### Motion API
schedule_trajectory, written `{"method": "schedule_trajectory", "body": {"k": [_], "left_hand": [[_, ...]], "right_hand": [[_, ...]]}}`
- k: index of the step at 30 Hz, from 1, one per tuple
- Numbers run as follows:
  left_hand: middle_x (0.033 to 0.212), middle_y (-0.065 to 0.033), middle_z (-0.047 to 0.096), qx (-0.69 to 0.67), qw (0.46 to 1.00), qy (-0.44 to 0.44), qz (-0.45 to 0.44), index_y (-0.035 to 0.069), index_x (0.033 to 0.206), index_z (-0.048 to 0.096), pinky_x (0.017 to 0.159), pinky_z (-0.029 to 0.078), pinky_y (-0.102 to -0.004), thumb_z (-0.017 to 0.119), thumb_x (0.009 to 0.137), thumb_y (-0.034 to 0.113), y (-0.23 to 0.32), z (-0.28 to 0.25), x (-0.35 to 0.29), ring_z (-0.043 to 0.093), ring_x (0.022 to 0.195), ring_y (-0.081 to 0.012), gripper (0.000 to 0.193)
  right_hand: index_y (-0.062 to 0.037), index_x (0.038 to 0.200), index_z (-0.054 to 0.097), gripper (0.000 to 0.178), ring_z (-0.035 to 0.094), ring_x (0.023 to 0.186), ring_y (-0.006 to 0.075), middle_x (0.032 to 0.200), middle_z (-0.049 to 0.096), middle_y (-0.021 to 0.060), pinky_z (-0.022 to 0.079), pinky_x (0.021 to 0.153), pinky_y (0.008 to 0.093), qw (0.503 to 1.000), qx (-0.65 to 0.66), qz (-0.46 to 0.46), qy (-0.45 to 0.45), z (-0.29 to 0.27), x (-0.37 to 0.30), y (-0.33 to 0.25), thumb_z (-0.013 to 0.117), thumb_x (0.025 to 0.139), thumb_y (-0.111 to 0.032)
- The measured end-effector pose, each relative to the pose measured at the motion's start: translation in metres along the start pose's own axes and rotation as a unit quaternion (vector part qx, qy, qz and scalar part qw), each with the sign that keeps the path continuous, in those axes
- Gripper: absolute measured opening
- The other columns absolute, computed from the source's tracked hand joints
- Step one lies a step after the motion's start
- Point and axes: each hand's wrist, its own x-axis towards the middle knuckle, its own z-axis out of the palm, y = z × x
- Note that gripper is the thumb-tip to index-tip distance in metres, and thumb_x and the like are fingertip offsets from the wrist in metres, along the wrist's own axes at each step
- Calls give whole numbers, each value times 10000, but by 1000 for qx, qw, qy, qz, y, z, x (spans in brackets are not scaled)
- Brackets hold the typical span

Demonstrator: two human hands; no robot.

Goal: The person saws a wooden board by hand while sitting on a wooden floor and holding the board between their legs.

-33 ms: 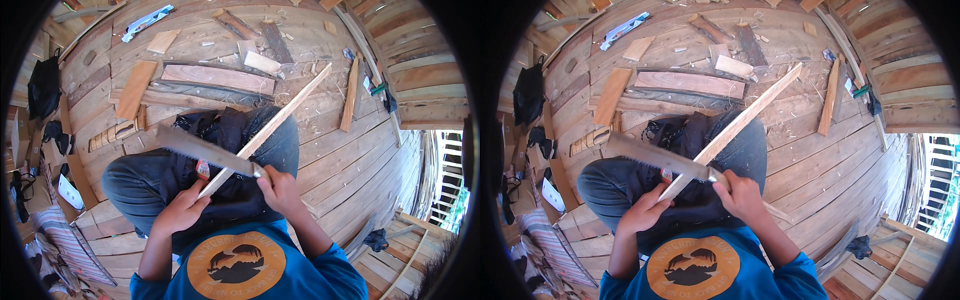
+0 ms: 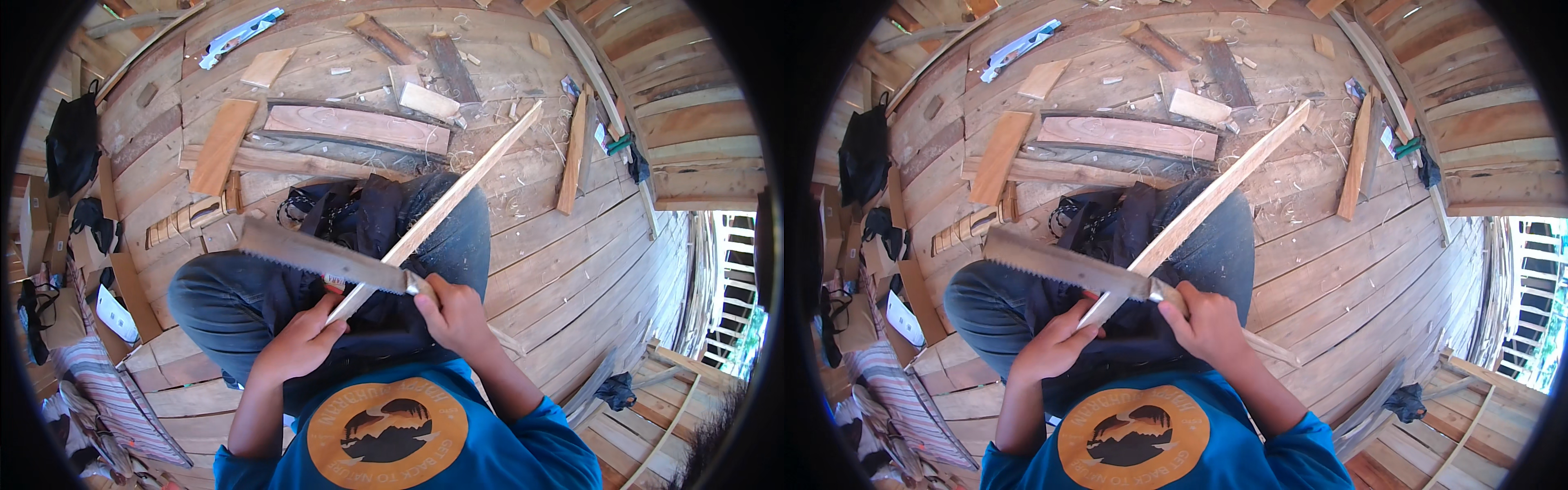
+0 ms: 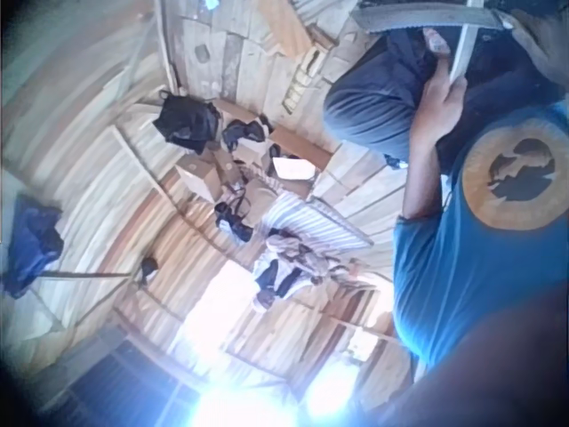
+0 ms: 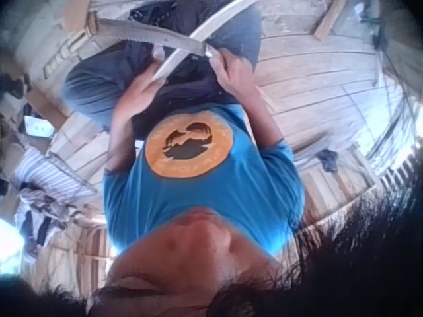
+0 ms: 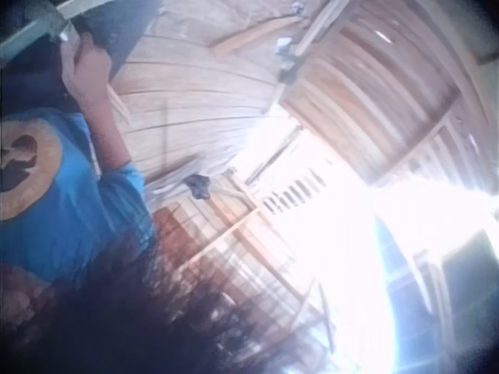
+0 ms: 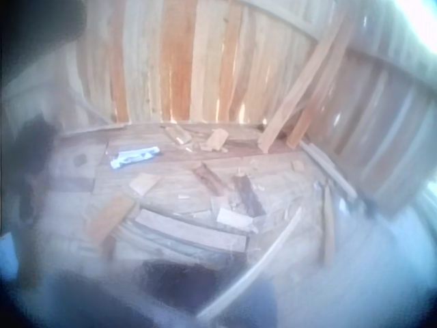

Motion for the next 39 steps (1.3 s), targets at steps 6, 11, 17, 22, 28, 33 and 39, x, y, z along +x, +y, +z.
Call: {"method": "schedule_trajectory", "body": {"k": [6,11,17,22,28,33,39], "left_hand": [[906,-67,561,-50,998,-42,3,-49,1305,443,804,455,-302,491,974,114,-13,14,5,534,838,-141,372],[830,-94,585,-12,1000,8,5,-30,1288,458,761,466,-321,499,965,116,-6,23,4,562,772,-170,357],[800,-123,615,0,999,40,-4,-20,1286,458,723,479,-332,503,964,123,5,30,7,596,736,-195,355],[798,-133,628,-16,999,38,-29,-18,1298,441,708,484,-337,499,965,121,8,33,6,617,732,-201,366],[771,-130,636,-2,998,48,-51,-26,1286,422,668,488,-333,492,966,119,18,42,4,623,692,-201,358],[772,-137,639,-18,998,34,-52,-33,1270,418,658,485,-324,492,967,122,18,41,10,617,682,-196,349],[752,-144,629,-14,997,47,-55,-24,1207,436,660,488,-345,488,967,119,19,46,8,623,671,-231,285]], "right_hand": [[-52,757,529,452,618,552,386,595,609,165,493,500,477,993,-103,22,-47,5,-9,-17,581,896,-479],[-64,732,514,488,624,530,357,564,593,147,497,471,449,973,-231,-13,-16,-14,-6,11,588,877,-525],[-72,720,504,495,619,513,340,560,584,135,490,456,428,966,-257,-17,22,-17,-4,14,594,867,-536],[-65,724,511,502,618,506,339,556,582,143,495,458,426,967,-256,-8,13,-13,-5,11,599,865,-539],[-57,716,519,510,621,494,333,526,571,141,498,459,433,964,-265,-22,-9,-17,-3,4,589,874,-537],[-60,715,535,526,621,482,321,507,565,130,495,443,414,956,-294,-20,3,-20,1,14,583,866,-562],[-54,710,533,535,619,488,345,509,567,152,503,459,436,954,-298,-23,1,-34,20,30,563,881,-560]]}}
